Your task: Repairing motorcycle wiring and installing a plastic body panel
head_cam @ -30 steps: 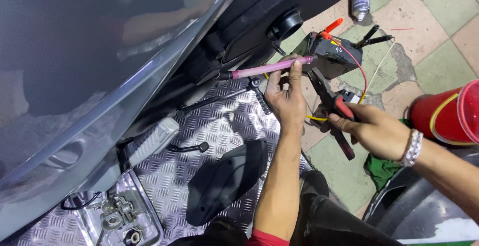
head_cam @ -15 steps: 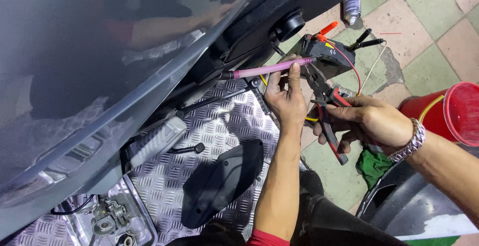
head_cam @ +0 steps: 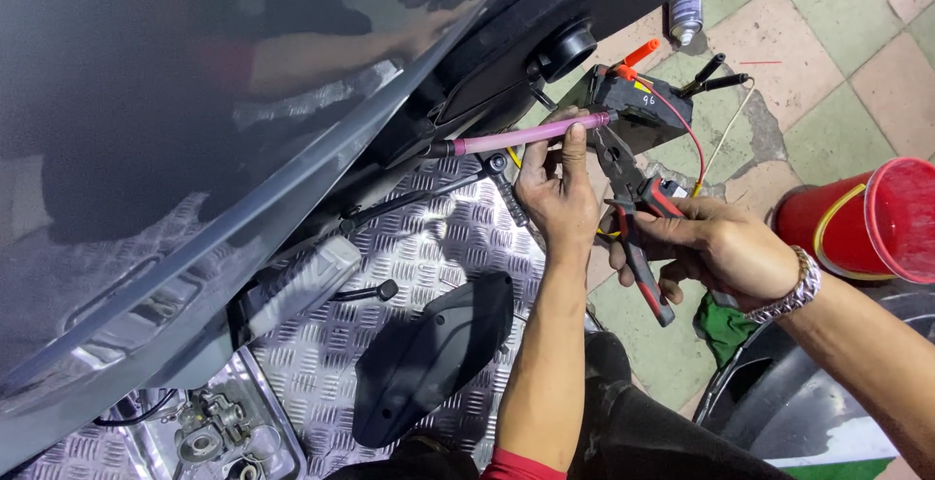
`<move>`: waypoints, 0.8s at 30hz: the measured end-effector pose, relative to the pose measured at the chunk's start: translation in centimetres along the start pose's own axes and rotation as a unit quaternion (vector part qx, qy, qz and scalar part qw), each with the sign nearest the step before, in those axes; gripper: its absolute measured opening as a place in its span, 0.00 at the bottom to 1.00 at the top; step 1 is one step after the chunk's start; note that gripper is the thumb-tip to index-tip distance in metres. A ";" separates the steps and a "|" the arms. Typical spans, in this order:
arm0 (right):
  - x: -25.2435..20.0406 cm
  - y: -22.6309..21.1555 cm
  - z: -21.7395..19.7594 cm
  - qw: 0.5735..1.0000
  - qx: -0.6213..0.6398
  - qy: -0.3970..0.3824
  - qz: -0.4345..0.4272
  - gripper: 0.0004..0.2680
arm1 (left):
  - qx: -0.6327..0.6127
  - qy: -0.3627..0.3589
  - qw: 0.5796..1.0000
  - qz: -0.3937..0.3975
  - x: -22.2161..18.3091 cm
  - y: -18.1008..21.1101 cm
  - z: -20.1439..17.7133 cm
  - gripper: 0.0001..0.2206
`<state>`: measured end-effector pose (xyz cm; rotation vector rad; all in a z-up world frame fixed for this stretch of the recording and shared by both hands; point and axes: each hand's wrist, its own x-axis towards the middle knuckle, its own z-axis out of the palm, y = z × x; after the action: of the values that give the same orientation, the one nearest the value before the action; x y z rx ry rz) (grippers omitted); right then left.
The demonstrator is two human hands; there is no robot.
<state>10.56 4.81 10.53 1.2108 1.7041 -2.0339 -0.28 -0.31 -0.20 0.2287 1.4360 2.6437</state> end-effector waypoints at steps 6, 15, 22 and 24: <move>0.2 0.2 0.1 0.998 -0.040 0.045 -0.003 0.10 | -0.008 0.000 1.000 0.009 0.0 -0.5 0.0 0.11; 0.3 -0.9 0.2 1.000 0.014 0.025 0.000 0.10 | 0.010 0.004 1.000 0.007 0.1 -0.5 -0.1 0.10; 0.5 -0.7 -0.3 0.999 0.044 -0.007 0.011 0.10 | 0.006 -0.006 1.000 -0.003 0.2 -0.8 -0.3 0.11; 0.3 -0.7 0.0 0.996 0.082 0.009 0.020 0.09 | 0.026 -0.006 0.999 0.021 0.2 -0.7 -0.3 0.10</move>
<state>9.85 5.11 10.81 1.3051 1.5319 -2.1815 -0.55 -0.18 -0.97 0.2807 1.5151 2.6345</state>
